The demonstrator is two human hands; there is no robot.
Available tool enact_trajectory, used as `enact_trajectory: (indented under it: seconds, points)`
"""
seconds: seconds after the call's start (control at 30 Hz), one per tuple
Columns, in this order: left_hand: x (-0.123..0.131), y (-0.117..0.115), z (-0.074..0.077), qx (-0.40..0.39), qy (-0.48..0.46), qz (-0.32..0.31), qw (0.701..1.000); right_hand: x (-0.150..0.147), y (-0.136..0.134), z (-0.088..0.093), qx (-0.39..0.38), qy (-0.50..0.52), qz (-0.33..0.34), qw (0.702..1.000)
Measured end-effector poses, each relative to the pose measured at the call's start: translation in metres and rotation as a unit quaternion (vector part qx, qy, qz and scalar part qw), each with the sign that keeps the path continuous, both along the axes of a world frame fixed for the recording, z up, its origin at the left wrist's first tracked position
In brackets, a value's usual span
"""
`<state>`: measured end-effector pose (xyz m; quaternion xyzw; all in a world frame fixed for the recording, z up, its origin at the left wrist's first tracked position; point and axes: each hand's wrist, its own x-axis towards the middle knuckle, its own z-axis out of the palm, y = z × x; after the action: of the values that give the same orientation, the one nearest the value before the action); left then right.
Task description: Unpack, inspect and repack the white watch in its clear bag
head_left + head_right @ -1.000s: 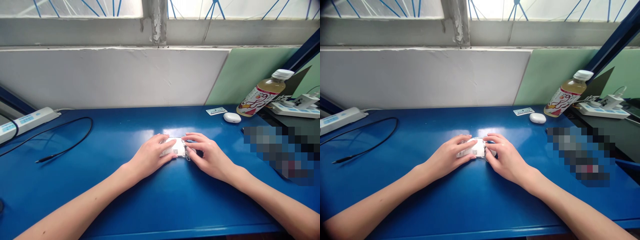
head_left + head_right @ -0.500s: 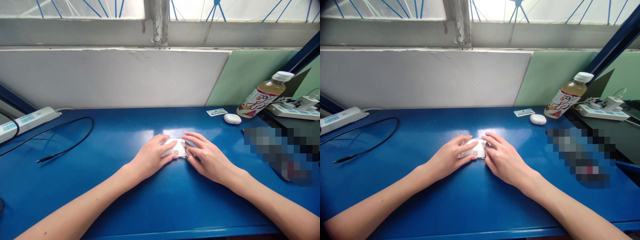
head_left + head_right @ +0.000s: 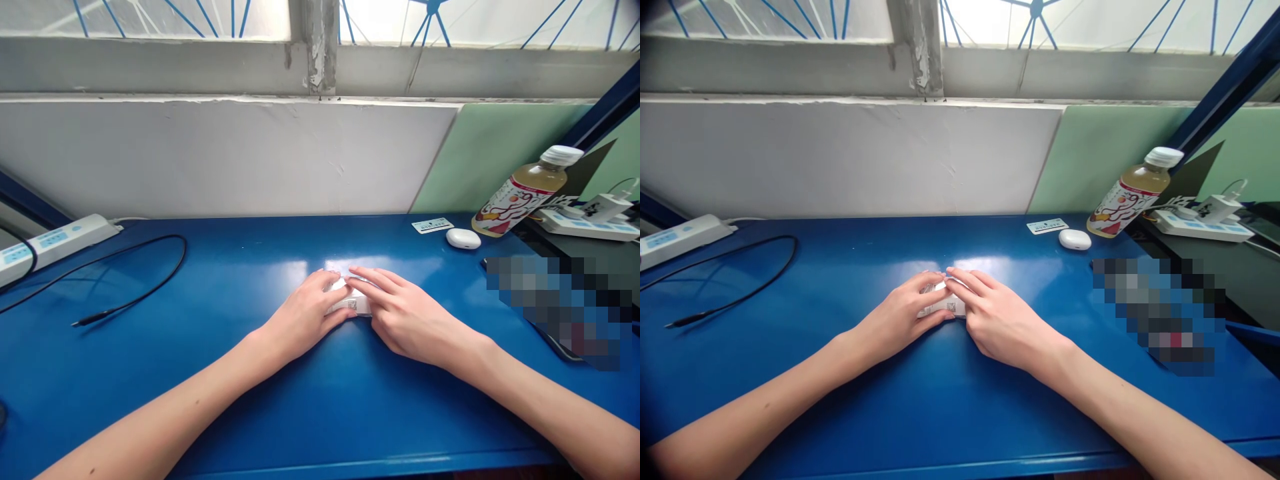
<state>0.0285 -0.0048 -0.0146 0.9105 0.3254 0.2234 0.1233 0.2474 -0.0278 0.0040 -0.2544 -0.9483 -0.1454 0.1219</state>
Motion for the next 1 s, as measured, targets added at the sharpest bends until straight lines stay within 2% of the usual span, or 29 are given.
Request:
enact_trajectory:
  seconds: [0.13, 0.3, 0.4, 0.57, 0.73, 0.83, 0.93, 1.0]
  points:
    - [-0.002, 0.001, 0.001, 0.01, 0.002, 0.004, 1.0, 0.002, -0.001, -0.002, -0.047, 0.072, -0.025, 0.996]
    - [-0.003, -0.001, 0.005, 0.015, 0.025, 0.025, 0.999, 0.014, 0.01, -0.005, -0.125, 0.237, -0.078, 0.96]
    - [-0.003, -0.001, 0.006, 0.011, 0.037, 0.032, 0.999, 0.025, 0.02, -0.005, -0.161, 0.269, -0.085, 0.946]
    - [-0.005, 0.002, 0.006, -0.007, 0.018, 0.021, 1.0, 0.039, 0.028, -0.006, -0.166, 0.276, -0.094, 0.942]
    - [-0.007, 0.004, 0.009, -0.032, -0.027, 0.01, 0.999, 0.04, 0.025, -0.005, -0.225, 0.261, -0.059, 0.937]
    - [-0.007, 0.002, 0.013, -0.057, -0.068, 0.001, 0.996, 0.04, 0.023, -0.001, -0.231, 0.298, -0.038, 0.925]
    - [-0.004, 0.0, 0.019, -0.096, -0.135, -0.031, 0.986, 0.039, 0.022, 0.005, -0.253, 0.352, -0.02, 0.901]
    - [-0.002, -0.003, 0.022, -0.142, -0.182, -0.058, 0.971, 0.038, 0.021, 0.009, -0.282, 0.395, -0.009, 0.874]
